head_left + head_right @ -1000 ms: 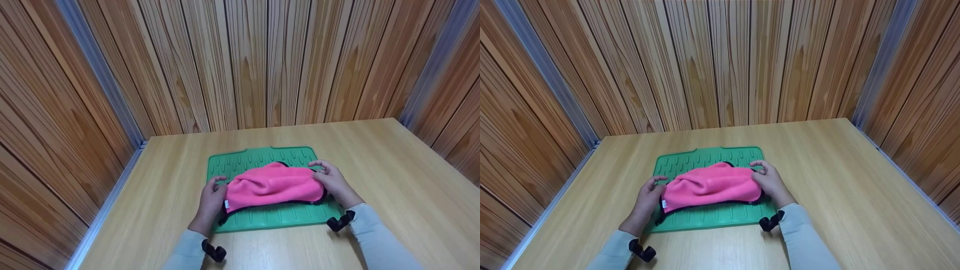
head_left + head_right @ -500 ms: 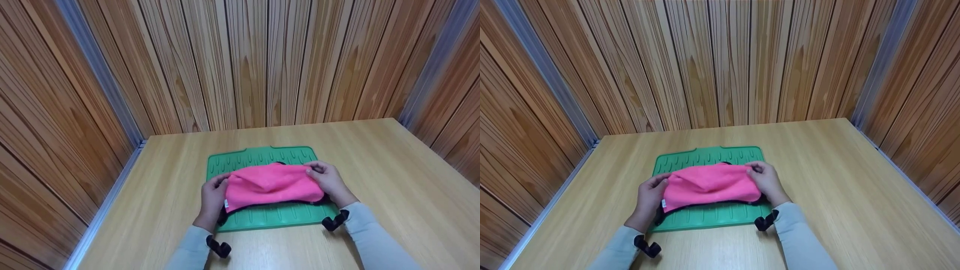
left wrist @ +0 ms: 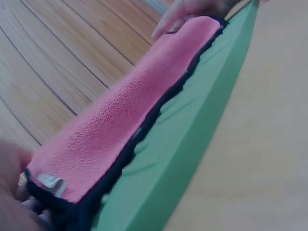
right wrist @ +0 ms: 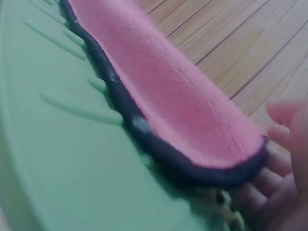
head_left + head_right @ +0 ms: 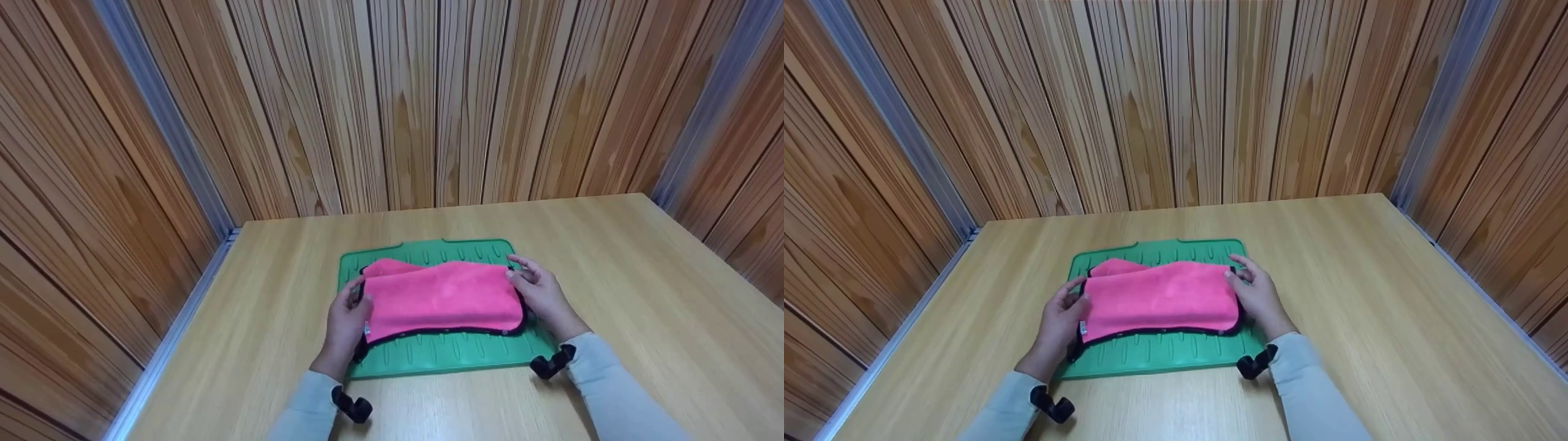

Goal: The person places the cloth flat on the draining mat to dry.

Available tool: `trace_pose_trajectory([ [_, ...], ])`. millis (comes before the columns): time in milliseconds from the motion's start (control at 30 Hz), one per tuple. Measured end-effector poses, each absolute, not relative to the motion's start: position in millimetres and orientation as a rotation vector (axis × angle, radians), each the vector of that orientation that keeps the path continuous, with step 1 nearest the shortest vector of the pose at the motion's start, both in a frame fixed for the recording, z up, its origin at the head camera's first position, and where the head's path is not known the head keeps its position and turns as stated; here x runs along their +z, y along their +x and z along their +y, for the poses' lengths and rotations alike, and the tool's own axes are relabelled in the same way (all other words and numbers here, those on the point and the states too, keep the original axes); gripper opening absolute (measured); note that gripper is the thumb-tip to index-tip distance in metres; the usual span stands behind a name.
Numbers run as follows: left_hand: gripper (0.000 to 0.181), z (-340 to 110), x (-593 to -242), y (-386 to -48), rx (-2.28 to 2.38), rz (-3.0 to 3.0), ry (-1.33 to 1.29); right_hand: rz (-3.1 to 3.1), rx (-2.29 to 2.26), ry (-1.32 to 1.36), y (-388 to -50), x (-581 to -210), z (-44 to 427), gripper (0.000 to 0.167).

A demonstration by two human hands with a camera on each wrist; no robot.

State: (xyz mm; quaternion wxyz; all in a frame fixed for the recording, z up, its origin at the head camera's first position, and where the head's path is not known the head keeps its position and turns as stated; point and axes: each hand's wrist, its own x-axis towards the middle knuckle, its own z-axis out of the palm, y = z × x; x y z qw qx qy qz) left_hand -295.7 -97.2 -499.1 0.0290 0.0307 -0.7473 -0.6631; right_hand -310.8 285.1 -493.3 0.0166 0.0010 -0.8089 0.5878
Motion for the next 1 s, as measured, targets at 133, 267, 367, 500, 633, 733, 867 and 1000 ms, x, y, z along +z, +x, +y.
trace_pose_trajectory([
  [133, 0.069, -103.5, -497.4, -291.0, -2.001, -2.517, -0.049, -2.684, 1.750, 0.184, -301.4, -492.7, 293.7, 0.075],
  [267, 0.081, -110.6, -492.7, -286.0, -1.953, -2.654, -0.115, -2.780, 1.749, 0.267, -292.1, -491.5, 298.9, 0.093],
  [367, 0.086, -115.8, -491.1, -283.5, -1.896, -2.737, -0.137, -2.833, 1.765, 0.284, -286.7, -490.9, 300.7, 0.100],
  [500, 0.084, -120.4, -489.9, -281.9, -1.872, -2.773, -0.156, -2.835, 1.816, 0.309, -282.0, -490.7, 301.4, 0.100],
  [633, 0.079, -123.1, -488.1, -280.2, -1.856, -2.806, -0.137, -2.814, 1.852, 0.340, -278.5, -491.8, 303.4, 0.098],
  [733, 0.077, -126.4, -488.5, -278.0, -1.836, -2.844, -0.166, -2.819, 1.841, 0.360, -275.3, -492.8, 306.3, 0.098],
  [867, 0.074, -131.4, -489.6, -272.8, -1.788, -2.892, -0.240, -2.827, 1.821, 0.423, -270.3, -493.5, 309.8, 0.098],
  [1000, 0.072, -135.1, -488.7, -268.4, -1.723, -2.950, -0.293, -2.835, 1.826, 0.469, -265.9, -493.4, 311.3, 0.098],
])
